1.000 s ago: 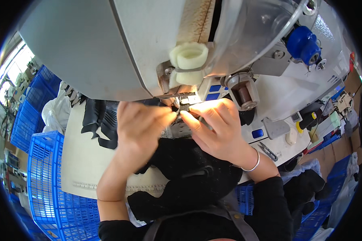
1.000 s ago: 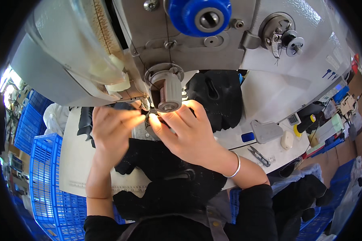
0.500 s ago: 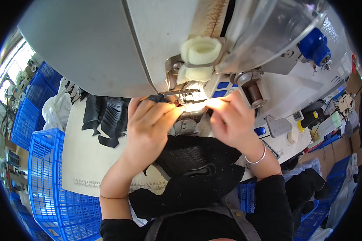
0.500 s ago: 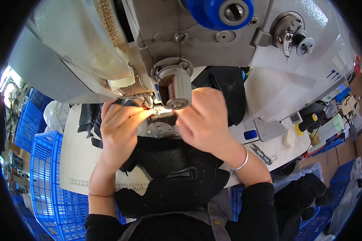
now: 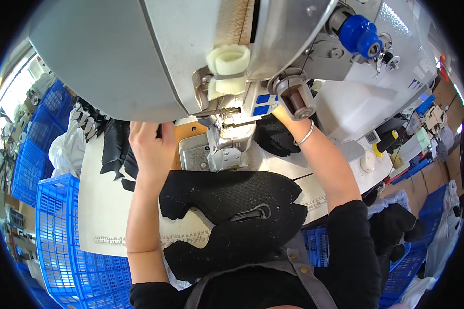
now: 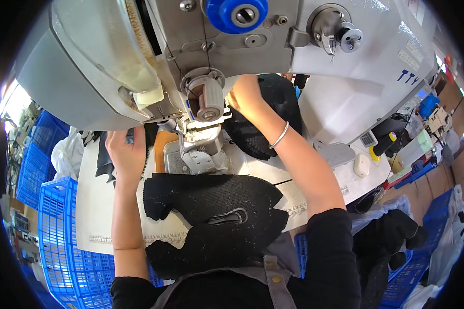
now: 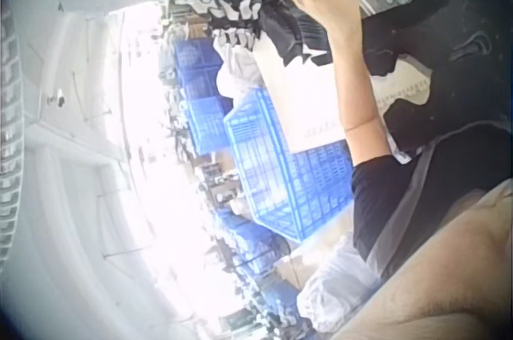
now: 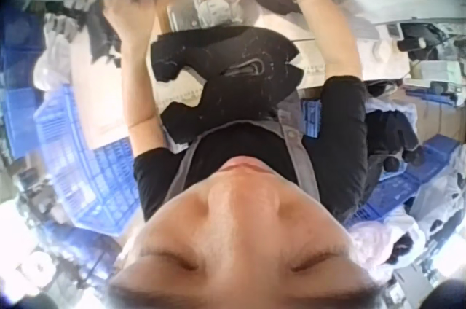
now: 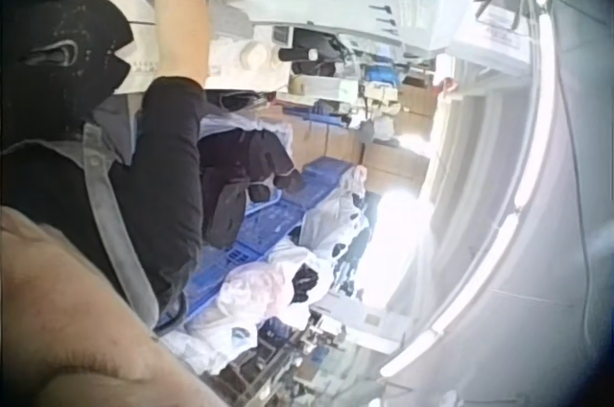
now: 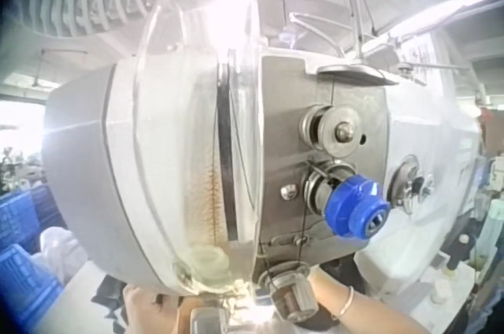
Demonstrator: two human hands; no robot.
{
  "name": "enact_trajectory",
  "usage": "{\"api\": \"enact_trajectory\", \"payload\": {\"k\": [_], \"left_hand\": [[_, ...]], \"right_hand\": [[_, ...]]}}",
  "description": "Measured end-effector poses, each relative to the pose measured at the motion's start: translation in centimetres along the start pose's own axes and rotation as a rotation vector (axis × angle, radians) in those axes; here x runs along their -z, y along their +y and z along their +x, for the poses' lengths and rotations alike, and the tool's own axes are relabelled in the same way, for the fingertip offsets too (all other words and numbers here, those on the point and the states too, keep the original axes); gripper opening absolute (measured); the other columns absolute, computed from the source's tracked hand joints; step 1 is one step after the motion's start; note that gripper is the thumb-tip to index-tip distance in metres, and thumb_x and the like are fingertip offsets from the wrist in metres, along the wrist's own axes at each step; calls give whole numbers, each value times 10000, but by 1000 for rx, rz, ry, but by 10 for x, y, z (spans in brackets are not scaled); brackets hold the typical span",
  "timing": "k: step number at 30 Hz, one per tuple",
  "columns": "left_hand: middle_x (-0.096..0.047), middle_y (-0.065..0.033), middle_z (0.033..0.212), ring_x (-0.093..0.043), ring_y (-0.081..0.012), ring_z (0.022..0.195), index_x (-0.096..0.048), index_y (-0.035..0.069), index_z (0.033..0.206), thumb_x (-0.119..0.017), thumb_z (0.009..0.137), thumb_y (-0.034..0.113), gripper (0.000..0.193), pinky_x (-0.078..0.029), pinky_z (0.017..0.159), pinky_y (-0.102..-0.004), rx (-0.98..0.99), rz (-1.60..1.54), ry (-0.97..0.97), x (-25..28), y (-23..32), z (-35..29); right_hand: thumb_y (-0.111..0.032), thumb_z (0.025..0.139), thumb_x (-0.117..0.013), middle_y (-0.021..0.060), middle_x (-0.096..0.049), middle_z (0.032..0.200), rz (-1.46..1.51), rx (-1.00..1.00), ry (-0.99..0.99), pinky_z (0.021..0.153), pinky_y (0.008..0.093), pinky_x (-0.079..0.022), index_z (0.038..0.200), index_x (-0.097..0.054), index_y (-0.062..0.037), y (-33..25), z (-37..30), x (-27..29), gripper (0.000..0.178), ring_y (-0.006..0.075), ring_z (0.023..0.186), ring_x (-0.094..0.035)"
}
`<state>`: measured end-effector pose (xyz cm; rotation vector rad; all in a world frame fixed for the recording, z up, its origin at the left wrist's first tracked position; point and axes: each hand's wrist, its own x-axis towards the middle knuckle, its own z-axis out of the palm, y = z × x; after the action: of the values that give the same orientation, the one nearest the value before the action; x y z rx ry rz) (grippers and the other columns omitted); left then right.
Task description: The person aligns fabric pieces onto shoe uppers and stitches them together using a sewing machine.
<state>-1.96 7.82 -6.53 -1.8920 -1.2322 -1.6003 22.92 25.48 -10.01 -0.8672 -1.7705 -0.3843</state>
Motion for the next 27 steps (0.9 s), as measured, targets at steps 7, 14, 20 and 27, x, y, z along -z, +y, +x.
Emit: {"api": "enact_trajectory", "payload": {"k": [7,14,20,27], "left_hand": [[-669,-99,878,-598,-300,885,-676,29,841,-649,737,-47,131,-444,821,-388,-11,17,-114,16,-15,-3],[-677,-127,782,-619,-300,721,-678,-6,888,-663,798,18,95,-456,756,-358,-20,-32,-312,5,-3,-4],[-686,-93,751,-622,-269,686,-687,-1,901,-659,787,15,118,-448,734,-339,-71,-40,-315,3,0,-2],[-702,-95,761,-629,-244,657,-699,-12,918,-642,780,0,150,-462,713,-320,-23,-45,-349,10,-11,-5]], "right_hand": [[-20,787,-631,171,-687,903,-139,-196,237,633,376,-510,949,-580,-6,-36,-29,100,170,346,729,-663],[-156,854,-632,221,-680,940,-18,-375,167,797,429,-492,1062,-611,7,-37,-12,126,265,400,865,-655],[-104,840,-600,198,-656,951,-95,-279,100,833,475,-471,1021,-629,1,7,57,77,211,387,980,-614],[-98,833,-597,189,-651,937,-39,-222,92,824,472,-475,1002,-630,-4,7,61,64,197,378,970,-614]]}}
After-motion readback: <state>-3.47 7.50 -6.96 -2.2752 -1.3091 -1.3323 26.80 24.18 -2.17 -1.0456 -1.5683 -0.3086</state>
